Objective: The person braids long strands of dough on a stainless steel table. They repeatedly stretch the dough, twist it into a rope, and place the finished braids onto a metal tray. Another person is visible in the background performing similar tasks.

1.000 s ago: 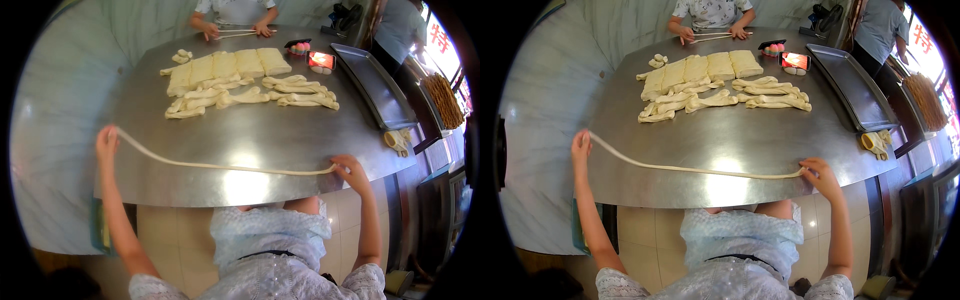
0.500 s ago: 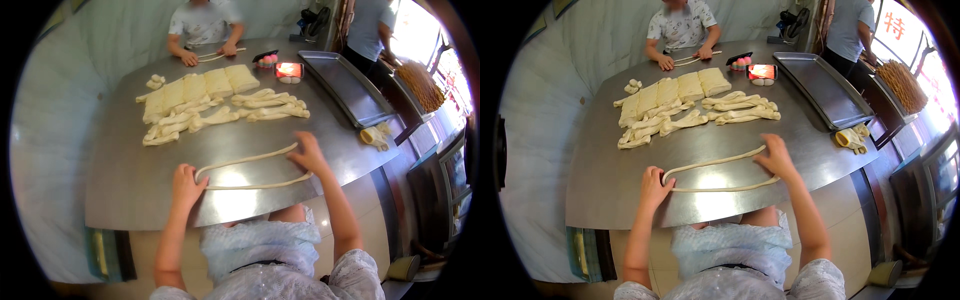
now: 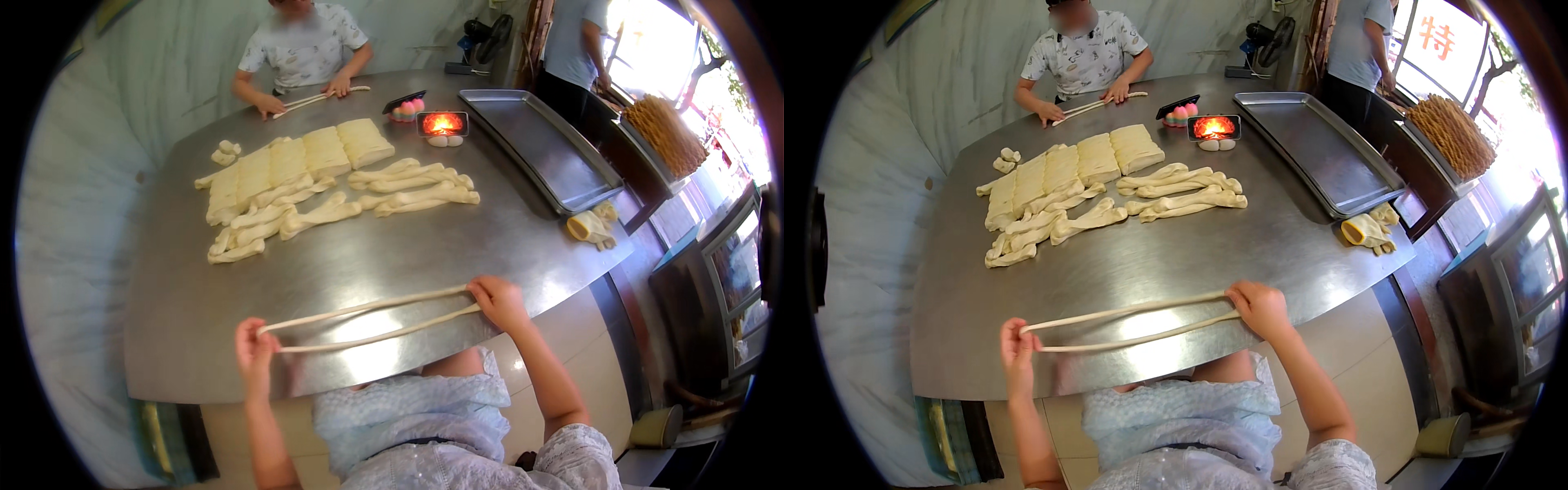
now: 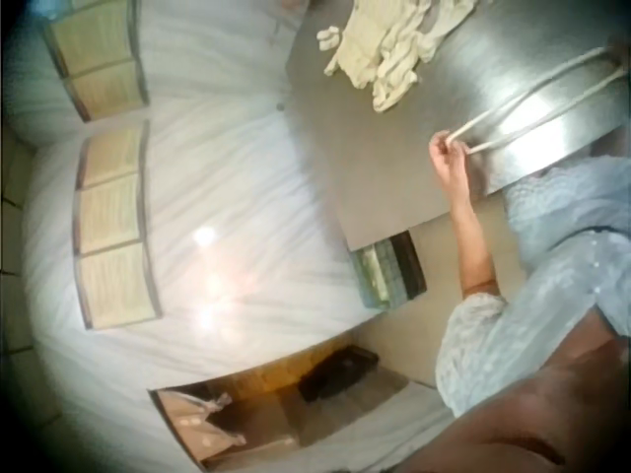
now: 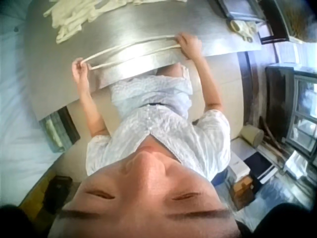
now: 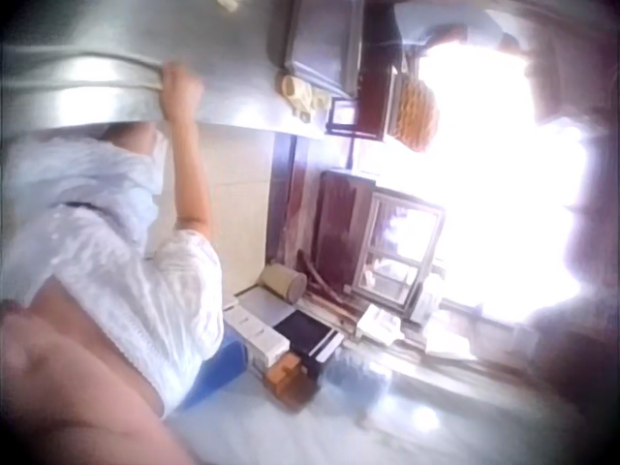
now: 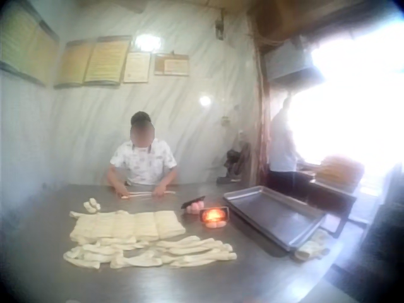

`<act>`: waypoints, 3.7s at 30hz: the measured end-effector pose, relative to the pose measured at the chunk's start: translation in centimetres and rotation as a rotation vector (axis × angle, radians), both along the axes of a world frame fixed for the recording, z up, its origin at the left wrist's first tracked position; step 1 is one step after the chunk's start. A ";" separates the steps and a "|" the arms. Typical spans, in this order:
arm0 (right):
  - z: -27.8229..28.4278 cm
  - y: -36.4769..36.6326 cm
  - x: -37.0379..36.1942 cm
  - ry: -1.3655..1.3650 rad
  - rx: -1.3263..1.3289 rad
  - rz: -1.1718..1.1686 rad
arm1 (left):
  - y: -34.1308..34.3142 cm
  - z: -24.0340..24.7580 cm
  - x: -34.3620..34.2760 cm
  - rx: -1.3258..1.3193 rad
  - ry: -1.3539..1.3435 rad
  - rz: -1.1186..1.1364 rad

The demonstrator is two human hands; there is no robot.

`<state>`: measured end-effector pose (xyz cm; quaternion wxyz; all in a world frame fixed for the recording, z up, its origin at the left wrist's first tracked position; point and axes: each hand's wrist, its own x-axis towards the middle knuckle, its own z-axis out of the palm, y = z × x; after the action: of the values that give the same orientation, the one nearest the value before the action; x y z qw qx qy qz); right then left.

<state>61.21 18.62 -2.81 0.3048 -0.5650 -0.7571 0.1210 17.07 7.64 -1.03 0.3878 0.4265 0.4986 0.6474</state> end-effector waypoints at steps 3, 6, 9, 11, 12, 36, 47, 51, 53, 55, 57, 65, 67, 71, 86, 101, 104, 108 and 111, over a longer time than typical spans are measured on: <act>1.6 0.1 -1.5 0.198 0.143 -0.082 | 0.4 -0.4 -2.3 0.034 0.166 0.157; -0.5 1.4 -3.6 0.155 0.266 -0.045 | 1.9 -3.5 -4.3 -0.189 0.333 0.328; -0.9 1.8 -5.2 -0.011 0.109 -0.058 | 2.7 -5.7 -4.1 -0.159 1.241 0.540; -0.4 1.8 -5.0 -0.128 0.072 -0.027 | 3.5 -3.4 -2.5 -0.158 1.253 0.446; -0.2 2.2 -5.0 -0.135 0.084 0.014 | 4.1 -2.9 -2.4 -0.101 1.286 0.367; 0.0 -5.2 -3.4 -0.335 0.218 0.456 | -4.8 -2.0 1.1 -0.072 1.436 -0.189; -0.1 -0.8 -6.2 -0.278 0.172 0.189 | 4.7 -1.8 0.7 0.011 1.480 -0.106; -0.4 -4.7 -4.5 -0.316 0.297 0.414 | -4.2 -3.0 1.5 -0.007 1.305 -0.182; -1.7 -3.7 -2.8 -0.173 0.200 0.432 | -5.0 -3.4 1.7 -0.083 1.191 -0.134; -2.1 -2.5 -2.9 -0.114 0.051 0.334 | -0.9 -5.2 0.8 -0.066 1.232 -0.029; -1.0 -0.1 -4.9 -0.177 0.018 0.183 | 4.7 -4.5 0.7 -0.053 1.185 0.055; -0.2 -4.7 -4.3 -0.276 0.298 0.408 | -4.5 -2.7 3.5 -0.035 1.334 -0.177; -0.5 -4.6 -3.8 -0.205 0.109 0.353 | -4.3 -3.3 3.4 -0.071 1.249 -0.117; 0.5 0.5 -5.9 -0.099 -0.132 0.093 | 6.0 -4.6 1.1 0.014 1.328 0.011; -0.8 0.8 -6.1 -0.142 0.026 0.027 | 7.4 -2.6 4.2 0.111 1.462 -0.016; -0.7 0.9 -6.6 -0.185 0.176 0.068 | 9.1 -2.4 5.1 0.210 1.534 -0.095; -0.7 -2.8 -5.3 -0.295 0.336 0.257 | 2.1 -1.8 6.7 0.126 1.462 -0.327; -1.2 -4.0 -3.3 -0.228 0.099 0.337 | -1.0 -3.3 6.4 0.034 1.278 -0.240; 0.2 -1.3 -4.3 -0.142 -0.162 0.145 | 5.2 -4.0 7.3 0.051 1.241 -0.070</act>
<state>56.86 17.37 -2.56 0.1944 -0.5385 -0.8035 0.1632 24.38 12.82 -5.07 0.0365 0.7484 0.6013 0.2776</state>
